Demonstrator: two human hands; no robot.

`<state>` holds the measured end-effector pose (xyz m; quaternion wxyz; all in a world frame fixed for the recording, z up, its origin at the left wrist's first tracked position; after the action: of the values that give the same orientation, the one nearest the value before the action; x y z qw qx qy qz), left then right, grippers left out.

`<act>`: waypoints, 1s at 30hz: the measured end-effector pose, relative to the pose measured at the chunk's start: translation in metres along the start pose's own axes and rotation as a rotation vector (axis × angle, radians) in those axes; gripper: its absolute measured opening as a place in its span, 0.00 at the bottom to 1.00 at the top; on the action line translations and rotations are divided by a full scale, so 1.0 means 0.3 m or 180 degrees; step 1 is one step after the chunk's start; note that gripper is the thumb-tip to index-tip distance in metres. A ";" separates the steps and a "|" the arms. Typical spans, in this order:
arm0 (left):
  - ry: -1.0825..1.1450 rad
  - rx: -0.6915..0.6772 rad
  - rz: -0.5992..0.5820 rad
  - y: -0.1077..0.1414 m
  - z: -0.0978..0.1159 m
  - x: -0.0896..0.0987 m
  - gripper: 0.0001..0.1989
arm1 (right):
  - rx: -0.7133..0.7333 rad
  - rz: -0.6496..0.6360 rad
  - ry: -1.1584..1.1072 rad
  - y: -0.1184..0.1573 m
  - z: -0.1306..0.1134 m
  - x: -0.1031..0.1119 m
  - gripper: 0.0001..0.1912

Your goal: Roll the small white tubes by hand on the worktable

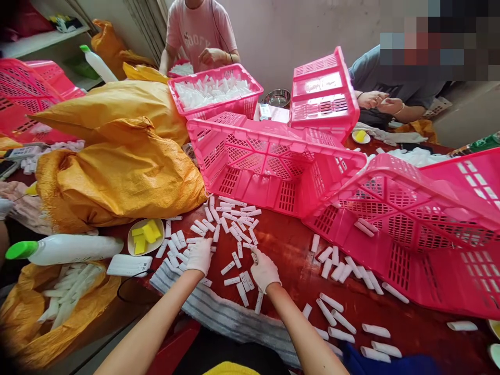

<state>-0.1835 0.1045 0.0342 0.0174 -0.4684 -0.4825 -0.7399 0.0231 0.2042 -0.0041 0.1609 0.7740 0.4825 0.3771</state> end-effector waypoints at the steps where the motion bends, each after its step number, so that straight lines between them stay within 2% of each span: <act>1: 0.0133 -0.0030 0.0041 -0.001 0.004 -0.004 0.12 | 0.0039 0.0042 -0.0234 0.008 -0.002 0.003 0.18; 3: 0.0460 -0.0122 0.0152 0.002 0.020 -0.007 0.10 | 0.0114 0.0111 -0.0736 0.024 -0.019 0.012 0.16; 6: 0.1015 -0.0387 0.0391 0.040 0.051 0.006 0.08 | 0.0289 0.0136 -0.1502 0.053 -0.084 0.037 0.21; 10: 0.1865 -0.0869 0.0681 0.160 0.097 0.034 0.13 | 0.0680 0.0055 -0.2265 0.113 -0.227 0.095 0.23; 14: 0.2578 -0.1387 0.0635 0.289 0.159 0.040 0.15 | 0.1002 0.0042 -0.2594 0.174 -0.357 0.148 0.22; 18: 0.3121 -0.1630 0.0506 0.357 0.201 0.041 0.15 | 0.1111 0.0017 -0.2480 0.200 -0.413 0.184 0.24; 21: 0.3330 -0.1571 0.0434 0.387 0.196 0.052 0.15 | 0.1148 0.0045 -0.2234 0.210 -0.412 0.220 0.24; 24: 0.3385 -0.1401 0.0302 0.423 0.180 0.071 0.12 | 0.1289 0.0054 -0.1822 0.225 -0.405 0.251 0.20; 28: 0.3302 -0.1430 0.0339 0.472 0.204 0.097 0.10 | 0.1452 -0.0189 -0.1144 0.256 -0.415 0.240 0.13; 30: 0.3287 -0.1457 0.0264 0.484 0.233 0.098 0.08 | 0.1600 -0.0162 -0.1109 0.271 -0.421 0.222 0.14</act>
<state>-0.0832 0.0906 0.1630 0.1783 -0.0560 -0.2198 -0.9575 -0.0028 0.2083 0.1582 0.0541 0.8302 0.5451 0.1034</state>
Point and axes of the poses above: each hand's wrist, its own y-axis away from the middle knuckle, its own x-axis out of the back of the hand, z = x × y, the point moved 2 cm from there along -y, towards the middle knuckle, and after that the axes turned 15 degrees about -z, right-handed, at the moved point
